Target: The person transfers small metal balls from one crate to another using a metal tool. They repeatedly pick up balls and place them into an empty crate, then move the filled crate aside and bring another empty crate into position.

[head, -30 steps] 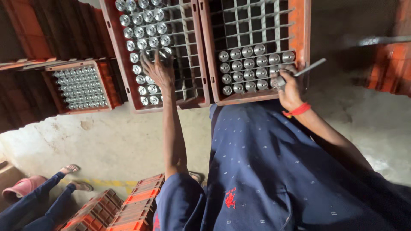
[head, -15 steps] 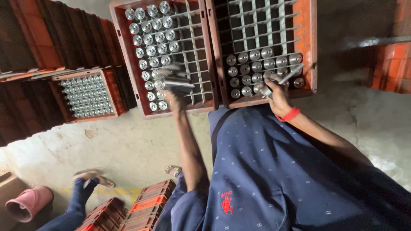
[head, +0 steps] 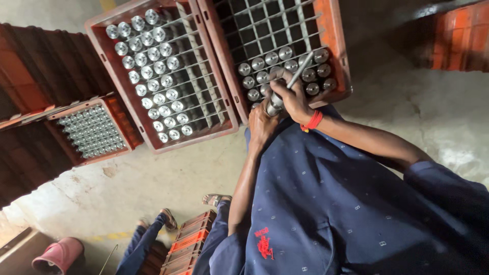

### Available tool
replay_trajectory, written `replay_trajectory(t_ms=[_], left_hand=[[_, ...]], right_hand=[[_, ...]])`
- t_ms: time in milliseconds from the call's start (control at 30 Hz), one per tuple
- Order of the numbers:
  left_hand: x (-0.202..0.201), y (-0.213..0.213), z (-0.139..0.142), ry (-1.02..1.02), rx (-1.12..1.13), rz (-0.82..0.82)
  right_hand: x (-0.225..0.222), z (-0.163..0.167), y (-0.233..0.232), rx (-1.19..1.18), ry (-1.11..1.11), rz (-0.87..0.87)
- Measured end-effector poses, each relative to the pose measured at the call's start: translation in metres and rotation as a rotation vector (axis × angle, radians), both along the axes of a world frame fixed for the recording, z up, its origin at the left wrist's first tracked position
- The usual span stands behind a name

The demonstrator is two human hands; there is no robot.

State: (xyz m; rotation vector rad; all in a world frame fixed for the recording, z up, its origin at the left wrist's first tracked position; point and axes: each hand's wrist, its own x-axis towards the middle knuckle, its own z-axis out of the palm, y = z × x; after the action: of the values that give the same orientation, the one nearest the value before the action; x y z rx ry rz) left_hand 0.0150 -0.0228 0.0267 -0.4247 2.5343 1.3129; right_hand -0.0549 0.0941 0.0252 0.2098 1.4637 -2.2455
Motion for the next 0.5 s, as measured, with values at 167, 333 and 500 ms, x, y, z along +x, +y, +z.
replay_trajectory(t_ms=[167,333,500], left_hand=[[-0.014,0.021,0.000,-0.100,0.204,-0.105],[-0.036,0.037,-0.003,-0.043,0.261,-0.207],[-0.086,0.053,-0.017,0.198,-0.125,-0.199]], right_hand=[[0.001,-0.013,0.042,0.054,0.012,0.134],[-0.032,-0.038,0.081,-0.118,-0.363,-0.252],[-0.059,-0.037,0.141,-0.148,-0.240,-0.437]])
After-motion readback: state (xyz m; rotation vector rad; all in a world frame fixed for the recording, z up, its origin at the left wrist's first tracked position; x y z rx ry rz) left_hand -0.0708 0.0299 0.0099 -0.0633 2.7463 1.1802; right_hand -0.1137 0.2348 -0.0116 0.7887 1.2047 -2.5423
